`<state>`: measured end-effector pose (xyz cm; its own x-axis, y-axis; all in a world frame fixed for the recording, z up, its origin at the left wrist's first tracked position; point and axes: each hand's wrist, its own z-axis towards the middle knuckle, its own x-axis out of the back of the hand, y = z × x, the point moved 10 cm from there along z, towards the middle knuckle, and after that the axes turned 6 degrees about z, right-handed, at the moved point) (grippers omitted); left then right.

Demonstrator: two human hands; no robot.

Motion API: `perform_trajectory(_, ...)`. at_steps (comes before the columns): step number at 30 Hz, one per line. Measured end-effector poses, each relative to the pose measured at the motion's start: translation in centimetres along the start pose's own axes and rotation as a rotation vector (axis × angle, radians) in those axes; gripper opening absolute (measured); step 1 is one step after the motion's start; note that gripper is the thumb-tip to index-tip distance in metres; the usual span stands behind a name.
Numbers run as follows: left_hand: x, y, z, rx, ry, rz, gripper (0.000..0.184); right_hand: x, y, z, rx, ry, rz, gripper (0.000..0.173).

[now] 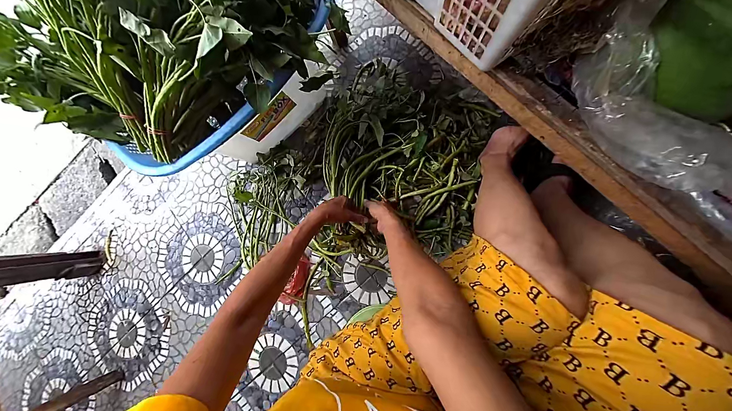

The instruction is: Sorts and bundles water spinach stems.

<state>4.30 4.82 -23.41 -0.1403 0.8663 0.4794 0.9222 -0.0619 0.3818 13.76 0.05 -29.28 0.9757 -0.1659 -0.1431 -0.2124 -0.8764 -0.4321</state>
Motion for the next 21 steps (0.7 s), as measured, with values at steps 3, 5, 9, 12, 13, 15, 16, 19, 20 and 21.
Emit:
perform_trajectory(3,0.9,3.4,-2.4,-0.135,0.102,-0.015,0.026,-1.8,0.2,0.6,0.006,-0.122,0.011,0.073)
perform_trajectory(5,1.3,4.6,-4.1,-0.212,0.185,-0.015,0.023,-2.3,-1.1,-1.6,-0.008,-0.182,0.043,0.055)
perform_trajectory(9,1.6,6.7,-9.4,-0.325,0.411,0.006,0.04,-3.1,-2.9,-3.0,0.012,-0.19,-0.057,0.054)
perform_trajectory(12,1.2,7.5,-14.0,-0.439,0.739,0.126,0.037,-3.2,-3.7,-2.1,0.052,-0.092,0.002,0.076)
perform_trajectory(13,0.6,7.6,-15.6,-0.48,0.826,0.186,0.034,-3.2,-3.8,-1.8,0.07,-0.08,0.025,0.079)
perform_trajectory(15,-1.4,7.7,-18.5,-0.545,0.933,0.271,0.03,-3.2,-4.1,-1.4,0.114,-0.069,0.075,0.075)
perform_trajectory(16,-2.8,7.2,-19.5,-0.557,0.95,0.292,0.031,-3.0,-4.1,-1.5,0.118,-0.067,0.094,0.073)
perform_trajectory(19,-5.3,2.9,-20.7,-0.432,0.92,0.055,0.036,-3.6,-3.2,-1.4,0.11,-0.072,0.222,0.076)
perform_trajectory(20,-5.7,0.7,-20.2,-0.318,0.863,-0.128,0.037,-3.7,-2.8,-1.1,0.109,-0.071,0.253,0.076)
perform_trajectory(21,-6.0,-1.6,-19.7,-0.195,0.82,-0.271,0.035,-4.0,-2.2,-0.9,0.103,-0.068,0.274,0.077)
